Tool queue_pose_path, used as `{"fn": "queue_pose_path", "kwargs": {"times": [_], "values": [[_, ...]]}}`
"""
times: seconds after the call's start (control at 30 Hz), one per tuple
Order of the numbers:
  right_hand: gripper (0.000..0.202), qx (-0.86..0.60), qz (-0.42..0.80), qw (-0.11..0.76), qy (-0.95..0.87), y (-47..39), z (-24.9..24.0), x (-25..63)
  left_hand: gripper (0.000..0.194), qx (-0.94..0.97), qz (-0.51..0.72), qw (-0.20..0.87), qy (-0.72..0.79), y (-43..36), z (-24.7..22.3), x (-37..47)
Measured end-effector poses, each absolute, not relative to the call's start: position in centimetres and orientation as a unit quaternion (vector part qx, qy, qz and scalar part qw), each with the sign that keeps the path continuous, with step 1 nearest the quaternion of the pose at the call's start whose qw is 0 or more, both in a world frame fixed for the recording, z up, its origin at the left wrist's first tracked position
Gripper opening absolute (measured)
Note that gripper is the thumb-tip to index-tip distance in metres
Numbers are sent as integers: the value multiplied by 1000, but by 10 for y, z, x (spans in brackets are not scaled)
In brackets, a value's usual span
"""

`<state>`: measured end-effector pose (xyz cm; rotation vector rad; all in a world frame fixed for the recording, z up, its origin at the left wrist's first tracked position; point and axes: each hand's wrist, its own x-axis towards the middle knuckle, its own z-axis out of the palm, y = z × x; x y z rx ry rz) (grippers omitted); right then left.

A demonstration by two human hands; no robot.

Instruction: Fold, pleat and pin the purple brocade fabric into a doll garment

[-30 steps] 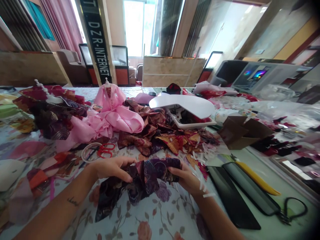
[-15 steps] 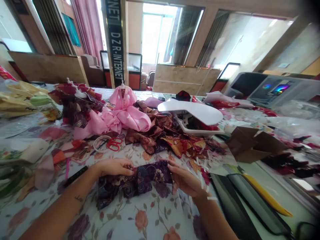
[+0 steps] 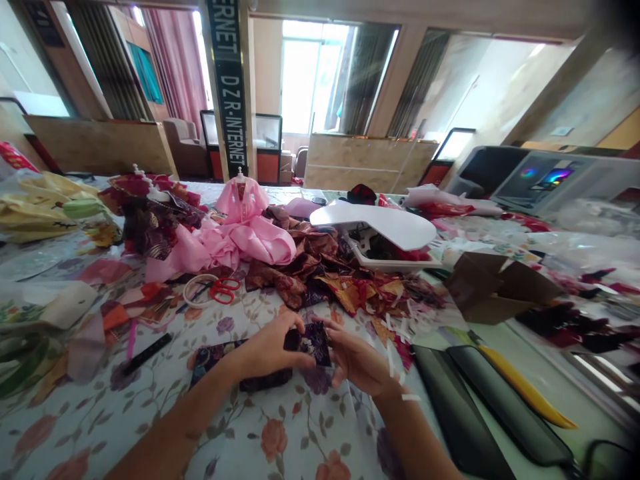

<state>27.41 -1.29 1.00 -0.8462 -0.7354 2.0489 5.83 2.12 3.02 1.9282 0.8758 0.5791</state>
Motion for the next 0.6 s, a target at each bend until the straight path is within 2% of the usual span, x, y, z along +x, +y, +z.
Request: {"fn": "queue_pose_path", "kwargs": {"times": [0.07, 0.13, 0.33, 0.43, 0.6], "values": [[45, -340, 804, 388, -295, -13, 10, 273, 35, 735, 236, 517, 370, 29, 22, 60], [46, -340, 804, 388, -297, -14, 10, 272, 40, 711, 212, 567, 358, 41, 16, 62], [45, -333, 806, 397, -286, -13, 8, 275, 55, 719, 175, 595, 314, 68, 14, 70], [44, -322, 810, 400, -283, -11, 6, 277, 62, 698, 145, 645, 275, 74, 15, 67], [44, -313, 817, 396, -278, -12, 8, 275, 66, 675, 85, 691, 244, 78, 12, 62]]}}
